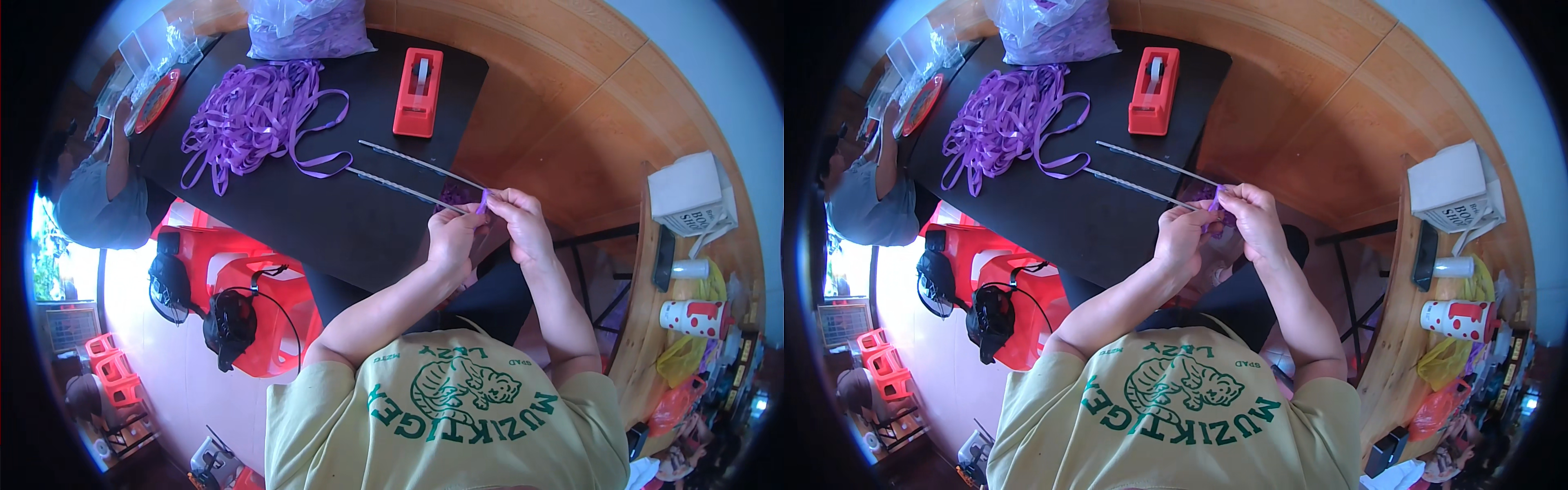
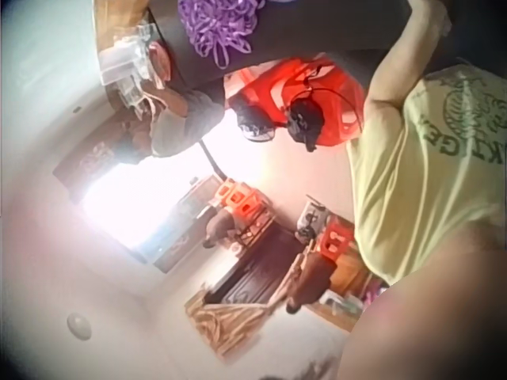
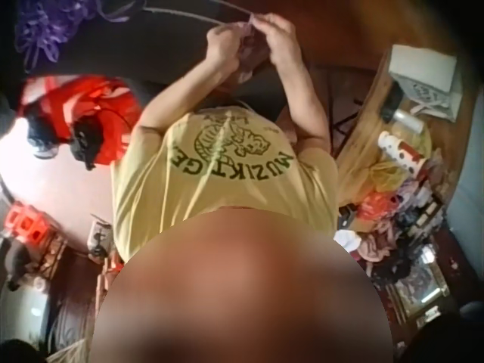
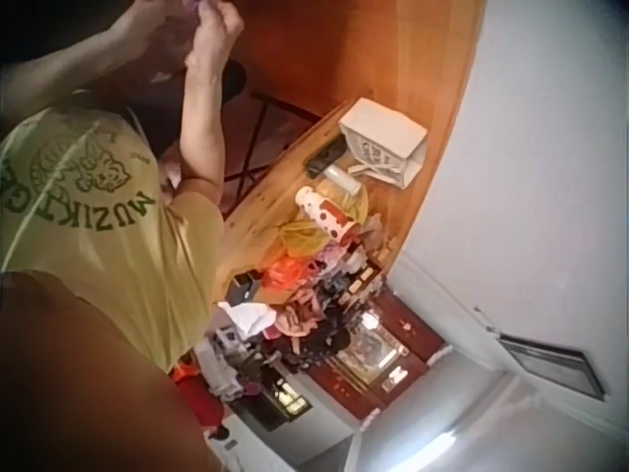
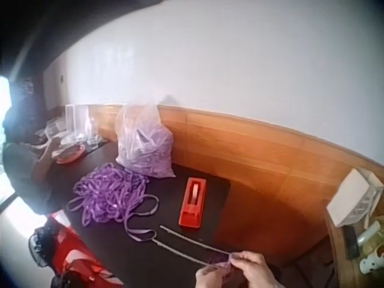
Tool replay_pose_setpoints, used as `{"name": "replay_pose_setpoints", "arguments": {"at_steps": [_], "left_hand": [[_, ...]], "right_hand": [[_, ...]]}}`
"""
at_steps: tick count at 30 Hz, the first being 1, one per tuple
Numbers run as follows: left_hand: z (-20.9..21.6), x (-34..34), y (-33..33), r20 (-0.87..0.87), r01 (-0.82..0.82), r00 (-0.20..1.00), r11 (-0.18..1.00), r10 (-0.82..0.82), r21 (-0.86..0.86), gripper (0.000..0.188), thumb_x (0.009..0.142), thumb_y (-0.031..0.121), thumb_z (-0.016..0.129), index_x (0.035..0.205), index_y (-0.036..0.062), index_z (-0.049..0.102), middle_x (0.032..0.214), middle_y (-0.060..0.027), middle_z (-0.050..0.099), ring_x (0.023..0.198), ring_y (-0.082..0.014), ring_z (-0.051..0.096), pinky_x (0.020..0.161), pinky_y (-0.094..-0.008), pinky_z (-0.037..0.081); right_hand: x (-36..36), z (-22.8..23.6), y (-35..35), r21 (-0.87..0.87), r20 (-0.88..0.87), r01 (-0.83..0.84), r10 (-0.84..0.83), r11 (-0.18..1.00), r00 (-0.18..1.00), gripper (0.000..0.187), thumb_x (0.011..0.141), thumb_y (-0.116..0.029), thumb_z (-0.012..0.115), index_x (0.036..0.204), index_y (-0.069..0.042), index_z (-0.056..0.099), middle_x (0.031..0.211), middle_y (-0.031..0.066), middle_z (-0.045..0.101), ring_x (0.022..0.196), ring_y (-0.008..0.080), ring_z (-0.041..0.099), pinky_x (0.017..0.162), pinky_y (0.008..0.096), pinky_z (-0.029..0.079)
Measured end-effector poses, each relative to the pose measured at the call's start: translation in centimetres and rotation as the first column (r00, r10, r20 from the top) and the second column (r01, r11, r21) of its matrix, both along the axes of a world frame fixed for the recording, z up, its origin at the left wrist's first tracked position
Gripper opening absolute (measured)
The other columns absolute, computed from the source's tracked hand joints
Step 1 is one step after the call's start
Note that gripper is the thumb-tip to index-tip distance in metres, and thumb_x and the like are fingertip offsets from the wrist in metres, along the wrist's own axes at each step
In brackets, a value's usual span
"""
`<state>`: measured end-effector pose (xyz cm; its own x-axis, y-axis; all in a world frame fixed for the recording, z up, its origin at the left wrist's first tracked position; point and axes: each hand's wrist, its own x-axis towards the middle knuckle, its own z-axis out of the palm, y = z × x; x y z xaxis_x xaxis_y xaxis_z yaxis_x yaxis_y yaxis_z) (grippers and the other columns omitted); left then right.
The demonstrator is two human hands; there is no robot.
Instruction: Looping purple ribbons onto a metal wire frame jig to create decorative elements.
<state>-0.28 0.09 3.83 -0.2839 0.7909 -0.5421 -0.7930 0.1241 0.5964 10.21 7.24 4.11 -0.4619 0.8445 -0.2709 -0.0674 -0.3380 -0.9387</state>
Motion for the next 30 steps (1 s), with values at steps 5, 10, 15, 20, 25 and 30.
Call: {"name": "replay_pose_setpoints", "arguments": {"at_steps": [5,10,15,20,25,30], "left_hand": [[-0.7,0.2,0.1,-0.005,-0.001,1.000,1.000,0.001,-0.003,0.008,0.079,-0.006,0.057,0.081,-0.0007,0.063,0.074,-0.0062,0.063,0.064,-0.0114,0.056,0.061,-0.0227,0.045],[-0.8,0.4,0.1,-0.018,-0.030,0.999,0.999,0.031,0.040,0.008,0.079,-0.006,0.058,0.082,-0.0008,0.063,0.074,-0.0049,0.062,0.063,-0.0105,0.055,0.060,-0.0229,0.044],[-1.0,0.5,0.2,0.000,-0.033,0.999,0.999,0.033,0.025,0.008,0.079,-0.005,0.057,0.082,-0.0005,0.063,0.073,-0.0043,0.061,0.063,-0.0103,0.054,0.060,-0.0229,0.044],[-1.1,0.4,0.1,0.016,-0.046,0.999,0.999,0.045,0.019,0.008,0.080,-0.005,0.056,0.081,-0.0004,0.063,0.073,-0.0050,0.061,0.064,-0.0108,0.054,0.061,-0.0232,0.045],[-0.6,0.4,0.1,0.058,-0.021,0.998,0.999,0.020,0.025,0.010,0.084,-0.004,0.054,0.087,-0.0029,0.063,0.079,-0.0083,0.063,0.067,-0.0125,0.057,0.060,-0.0239,0.046],[-0.6,0.2,0.0,0.047,0.001,0.999,1.000,-0.002,0.019,0.011,0.085,-0.003,0.054,0.087,-0.0011,0.065,0.080,-0.0073,0.064,0.067,-0.0116,0.057,0.059,-0.0228,0.045]], "right_hand": [[-0.2,0.6,-0.1,-0.051,0.032,0.000,0.002,0.999,0.999,0.007,0.086,-0.007,0.061,0.079,-0.004,0.062,0.085,0.0026,0.064,0.083,0.0080,0.054,0.079,0.0241,0.040],[-0.9,0.8,-0.4,-0.005,0.049,0.055,-0.055,0.998,0.997,0.009,0.083,-0.002,0.062,0.074,-0.002,0.064,0.081,0.0032,0.062,0.078,0.0088,0.056,0.074,0.0237,0.042],[-1.7,1.3,-0.5,0.095,0.119,0.065,-0.076,0.993,0.990,0.016,0.083,0.000,0.061,0.067,-0.003,0.060,0.077,0.0031,0.060,0.073,0.0093,0.056,0.068,0.0229,0.043],[-3.2,2.5,-1.0,0.050,0.183,0.074,-0.082,0.996,0.980,0.021,0.083,0.001,0.060,0.063,-0.004,0.057,0.077,0.0038,0.059,0.070,0.0099,0.058,0.061,0.0246,0.045],[-2.3,1.4,-0.7,0.131,0.220,0.055,-0.083,0.990,0.972,0.017,0.082,0.000,0.061,0.066,-0.002,0.061,0.081,0.0089,0.062,0.093,0.0162,0.059,0.069,0.0301,0.048],[-1.6,0.8,-1.0,0.151,0.164,0.065,-0.090,0.986,0.982,0.011,0.082,0.000,0.063,0.071,0.000,0.065,0.086,0.0111,0.064,0.104,0.0171,0.054,0.083,0.0323,0.043]]}}
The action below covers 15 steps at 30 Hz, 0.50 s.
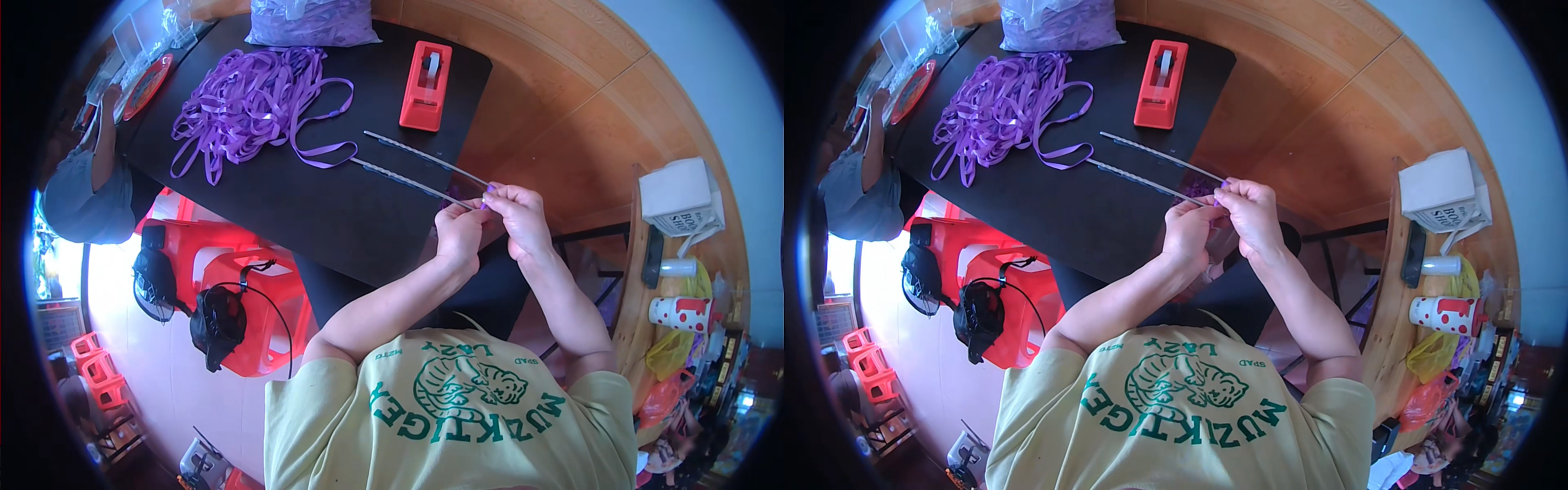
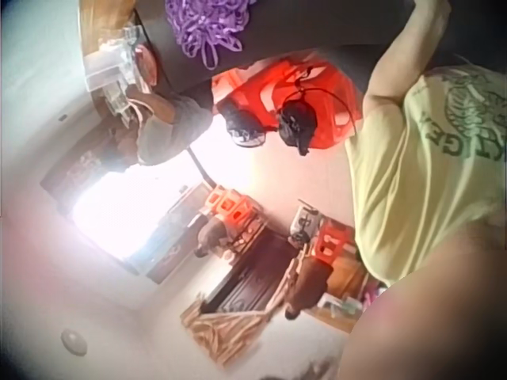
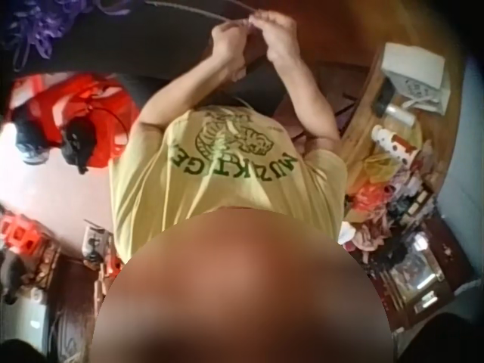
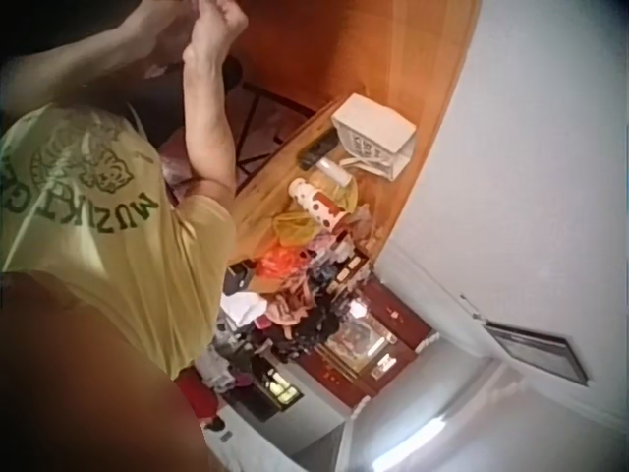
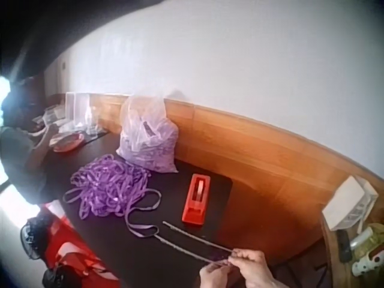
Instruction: Looping purple ribbons onto a metal wire frame jig to create decorative elements.
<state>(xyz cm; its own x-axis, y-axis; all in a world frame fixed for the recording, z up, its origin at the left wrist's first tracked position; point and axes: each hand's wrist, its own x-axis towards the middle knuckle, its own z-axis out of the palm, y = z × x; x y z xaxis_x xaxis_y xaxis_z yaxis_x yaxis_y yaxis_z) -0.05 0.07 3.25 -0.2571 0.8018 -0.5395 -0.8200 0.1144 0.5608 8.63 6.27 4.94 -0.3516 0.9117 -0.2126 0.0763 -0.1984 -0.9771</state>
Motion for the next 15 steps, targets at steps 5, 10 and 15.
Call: {"name": "replay_pose_setpoints", "arguments": {"at_steps": [5,10,15], "left_hand": [[0.0,-0.1,0.1,-0.002,-0.011,1.000,1.000,0.011,-0.001,0.011,0.082,-0.006,0.054,0.085,-0.0012,0.064,0.076,-0.0054,0.063,0.065,-0.0117,0.056,0.061,-0.0231,0.047],[0.4,-0.3,0.1,0.004,0.003,1.000,0.998,-0.003,-0.056,0.009,0.081,-0.006,0.057,0.083,-0.0003,0.063,0.078,-0.0066,0.064,0.064,-0.0116,0.056,0.060,-0.0224,0.046],[0.9,-0.5,0.1,0.045,0.017,0.999,0.995,-0.012,-0.096,0.009,0.081,-0.006,0.058,0.084,0.0005,0.063,0.077,-0.0069,0.064,0.062,-0.0110,0.057,0.059,-0.0203,0.046]], "right_hand": [[1.0,0.0,-0.1,-0.042,-0.061,-0.014,0.011,0.999,0.998,0.009,0.083,0.000,0.062,0.074,0.000,0.065,0.086,0.0095,0.064,0.097,0.0145,0.055,0.083,0.0293,0.043],[2.1,-0.7,0.4,-0.095,-0.096,-0.069,0.060,0.993,0.994,0.007,0.086,-0.002,0.060,0.083,0.000,0.066,0.086,0.0040,0.064,0.079,0.0090,0.057,0.076,0.0237,0.044],[2.9,-2.0,1.5,-0.114,-0.108,-0.110,0.097,0.987,0.989,0.005,0.086,-0.002,0.061,0.087,0.000,0.065,0.085,0.0031,0.064,0.080,0.0079,0.056,0.075,0.0227,0.044]]}}
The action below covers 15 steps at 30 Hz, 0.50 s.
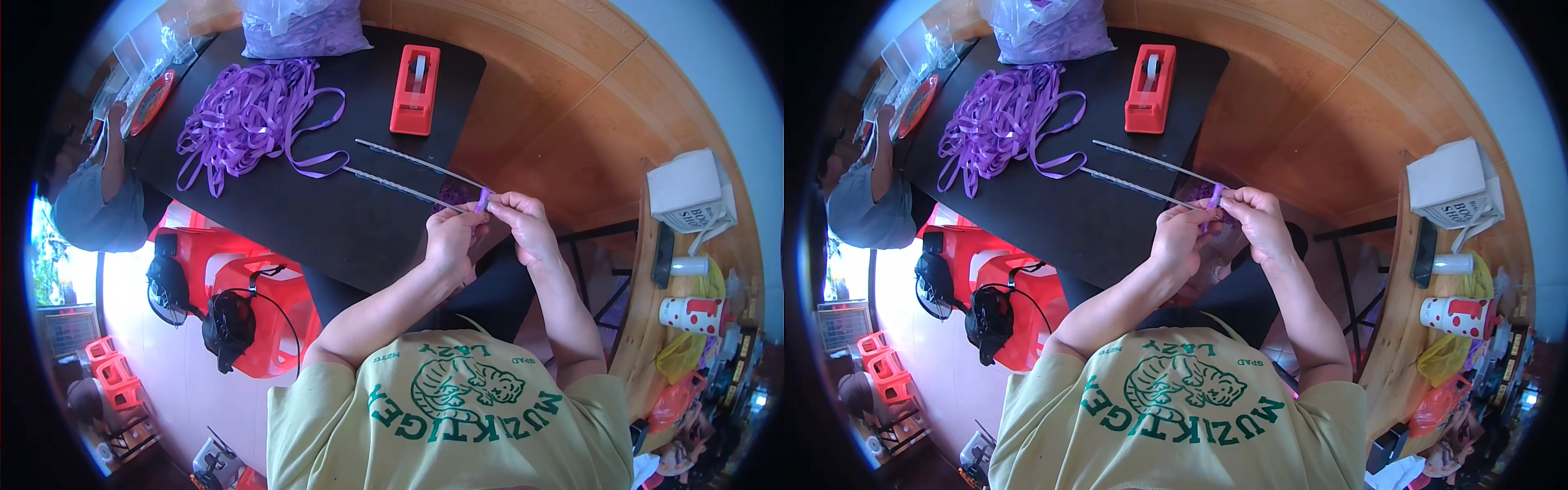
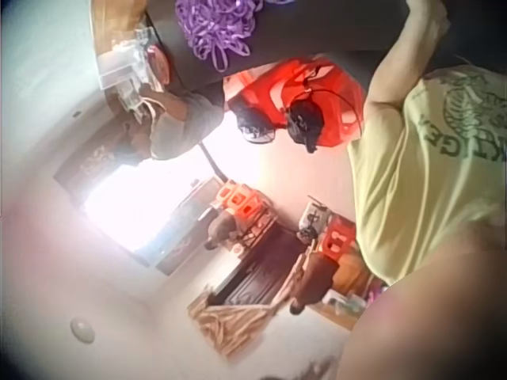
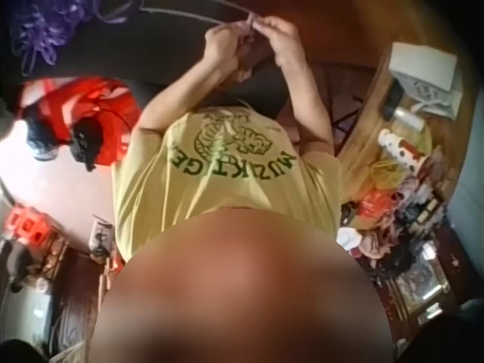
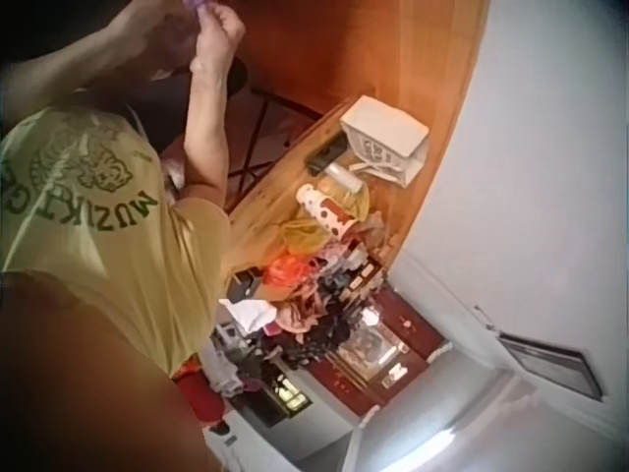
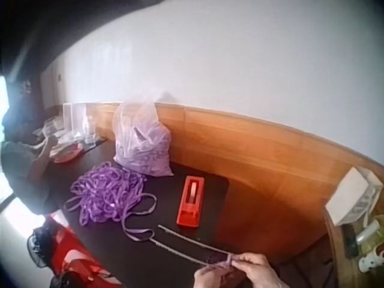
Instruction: Looping purple ribbons onto a metal wire frame jig to create decorative elements.
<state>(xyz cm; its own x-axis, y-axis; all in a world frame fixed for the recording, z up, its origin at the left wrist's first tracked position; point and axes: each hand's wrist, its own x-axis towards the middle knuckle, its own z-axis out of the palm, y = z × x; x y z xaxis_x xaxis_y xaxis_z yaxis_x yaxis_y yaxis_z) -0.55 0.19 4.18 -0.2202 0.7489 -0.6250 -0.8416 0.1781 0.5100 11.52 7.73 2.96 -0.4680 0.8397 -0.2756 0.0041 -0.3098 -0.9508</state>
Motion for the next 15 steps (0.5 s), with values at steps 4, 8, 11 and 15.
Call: {"name": "replay_pose_setpoints", "arguments": {"at_steps": [4,8,11,15], "left_hand": [[0.1,-0.1,0.0,-0.018,0.025,1.000,1.000,-0.025,-0.011,0.009,0.081,-0.005,0.059,0.085,0.0014,0.063,0.078,-0.0066,0.065,0.059,-0.0105,0.057,0.057,-0.0190,0.044],[-0.8,-0.1,-0.2,-0.075,0.089,0.993,0.996,-0.088,0.006,0.009,0.084,0.002,0.057,0.089,0.0050,0.064,0.085,-0.0052,0.066,0.070,-0.0132,0.059,0.072,-0.0268,0.044],[-0.7,-0.2,-0.1,-0.073,0.093,0.993,0.996,-0.093,-0.002,0.009,0.084,0.002,0.057,0.090,0.0051,0.064,0.085,-0.0052,0.066,0.072,-0.0134,0.059,0.072,-0.0270,0.044],[-0.7,-0.1,-0.2,-0.068,0.098,0.993,0.995,-0.097,0.008,0.010,0.085,0.002,0.057,0.091,0.0062,0.064,0.086,-0.0044,0.066,0.074,-0.0140,0.060,0.073,-0.0274,0.044]], "right_hand": [[0.7,-1.0,0.9,-0.013,0.011,-0.060,0.060,0.998,0.998,0.007,0.088,-0.005,0.060,0.089,-0.001,0.065,0.086,0.0025,0.064,0.081,0.0070,0.055,0.076,0.0222,0.043],[0.9,-1.1,0.9,-0.005,-0.047,-0.074,0.074,0.997,0.996,0.011,0.090,-0.010,0.059,0.088,-0.001,0.065,0.085,0.0022,0.064,0.080,0.0067,0.055,0.076,0.0232,0.043],[0.5,-0.4,0.4,-0.095,-0.097,0.017,-0.027,0.995,0.995,0.015,0.090,-0.014,0.060,0.082,-0.002,0.065,0.082,0.0017,0.063,0.079,0.0068,0.055,0.075,0.0239,0.043],[-0.1,-0.1,0.0,-0.016,-0.142,-0.025,0.022,1.000,0.990,0.019,0.087,-0.017,0.065,0.074,-0.004,0.063,0.078,0.0013,0.062,0.078,0.0064,0.054,0.075,0.0236,0.043]]}}
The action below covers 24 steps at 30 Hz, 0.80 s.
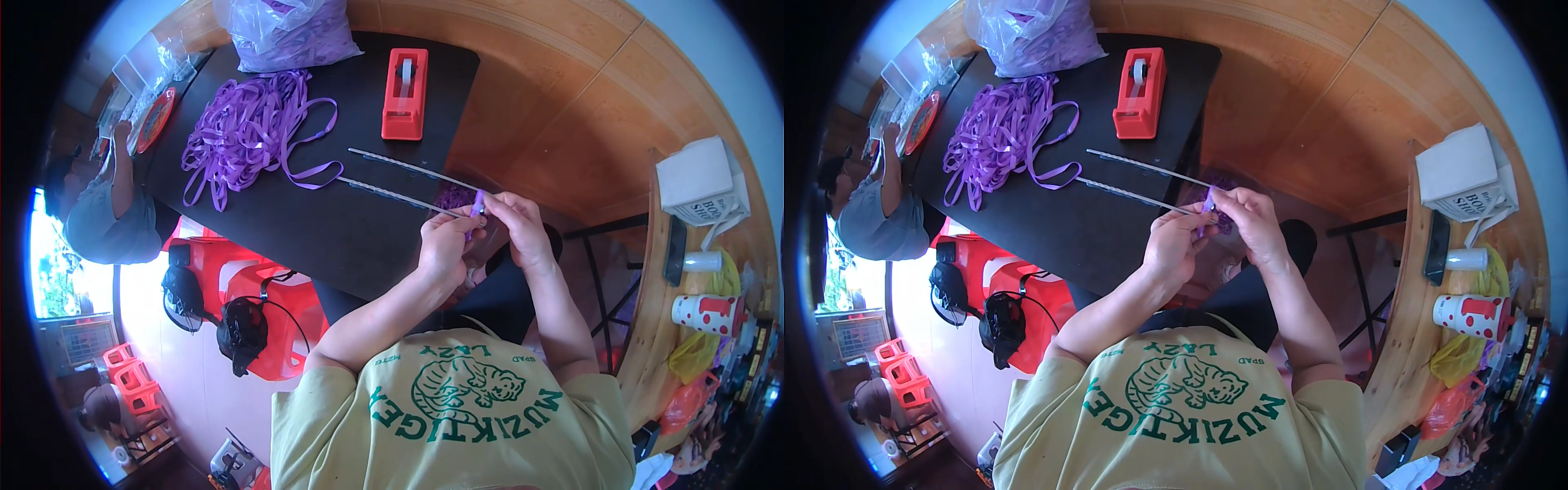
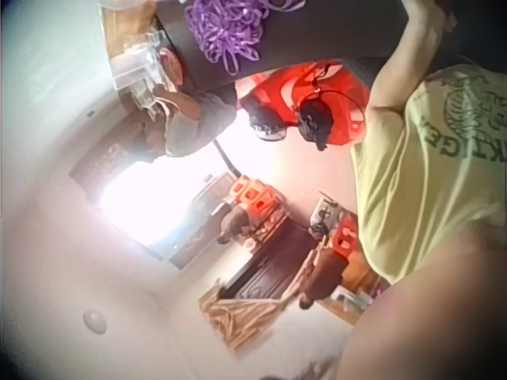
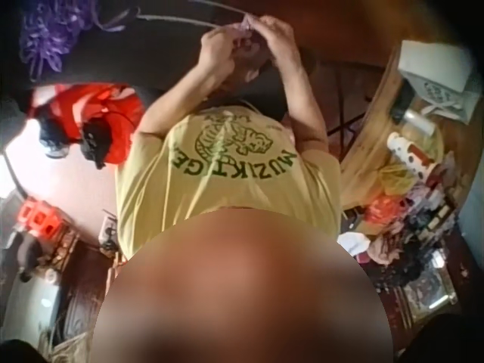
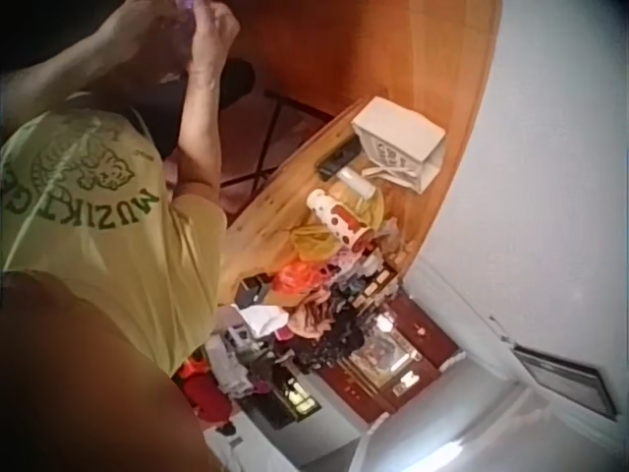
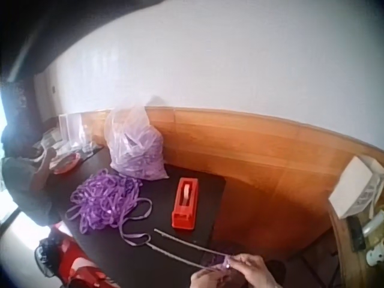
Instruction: Looping purple ribbons onto a metal wire frame jig to create decorative elements.
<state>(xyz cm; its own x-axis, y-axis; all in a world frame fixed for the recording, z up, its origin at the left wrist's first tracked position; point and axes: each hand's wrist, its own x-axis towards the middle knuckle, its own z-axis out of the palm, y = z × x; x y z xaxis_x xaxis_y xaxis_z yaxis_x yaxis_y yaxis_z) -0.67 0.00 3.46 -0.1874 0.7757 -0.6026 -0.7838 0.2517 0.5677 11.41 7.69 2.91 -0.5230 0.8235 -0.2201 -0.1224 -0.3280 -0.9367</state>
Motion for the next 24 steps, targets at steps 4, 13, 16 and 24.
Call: {"name": "replay_pose_setpoints", "arguments": {"at_steps": [4,13,16,24], "left_hand": [[0.1,0.0,0.0,0.027,-0.006,1.000,1.000,0.006,-0.024,0.011,0.086,0.002,0.056,0.093,0.0068,0.063,0.086,-0.0043,0.065,0.075,-0.0145,0.059,0.074,-0.0280,0.044],[0.2,0.0,-0.1,0.031,-0.014,0.999,1.000,0.014,-0.001,0.011,0.087,0.003,0.055,0.093,0.0066,0.064,0.087,-0.0040,0.065,0.076,-0.0144,0.059,0.073,-0.0275,0.044],[0.1,0.0,-0.1,0.031,0.001,1.000,0.999,-0.002,0.033,0.011,0.087,0.003,0.055,0.094,0.0058,0.064,0.088,-0.0044,0.065,0.076,-0.0142,0.059,0.073,-0.0270,0.044],[-0.5,0.0,-0.1,0.016,-0.008,1.000,1.000,0.008,0.029,0.011,0.086,0.003,0.056,0.093,0.0056,0.063,0.085,-0.0046,0.066,0.073,-0.0131,0.060,0.073,-0.0267,0.044]], "right_hand": [[-0.6,-0.3,-0.2,0.098,0.041,0.026,-0.030,0.995,0.999,0.016,0.084,-0.012,0.068,0.072,-0.003,0.062,0.075,0.0011,0.061,0.076,0.0055,0.053,0.072,0.0231,0.043],[-0.9,-0.5,-0.4,0.194,0.034,0.017,-0.024,0.981,0.999,0.008,0.083,-0.001,0.063,0.075,0.001,0.062,0.098,0.0091,0.059,0.084,0.0094,0.055,0.074,0.0252,0.045],[-0.9,-0.5,-0.3,0.236,0.059,0.018,-0.033,0.972,0.998,0.007,0.082,-0.001,0.063,0.075,0.000,0.062,0.104,0.0112,0.058,0.090,0.0104,0.054,0.079,0.0268,0.044],[0.5,-1.2,0.7,0.120,0.060,-0.112,0.106,0.986,0.993,0.007,0.086,-0.005,0.060,0.081,-0.001,0.064,0.104,0.0111,0.060,0.093,0.0133,0.057,0.084,0.0279,0.044]]}}
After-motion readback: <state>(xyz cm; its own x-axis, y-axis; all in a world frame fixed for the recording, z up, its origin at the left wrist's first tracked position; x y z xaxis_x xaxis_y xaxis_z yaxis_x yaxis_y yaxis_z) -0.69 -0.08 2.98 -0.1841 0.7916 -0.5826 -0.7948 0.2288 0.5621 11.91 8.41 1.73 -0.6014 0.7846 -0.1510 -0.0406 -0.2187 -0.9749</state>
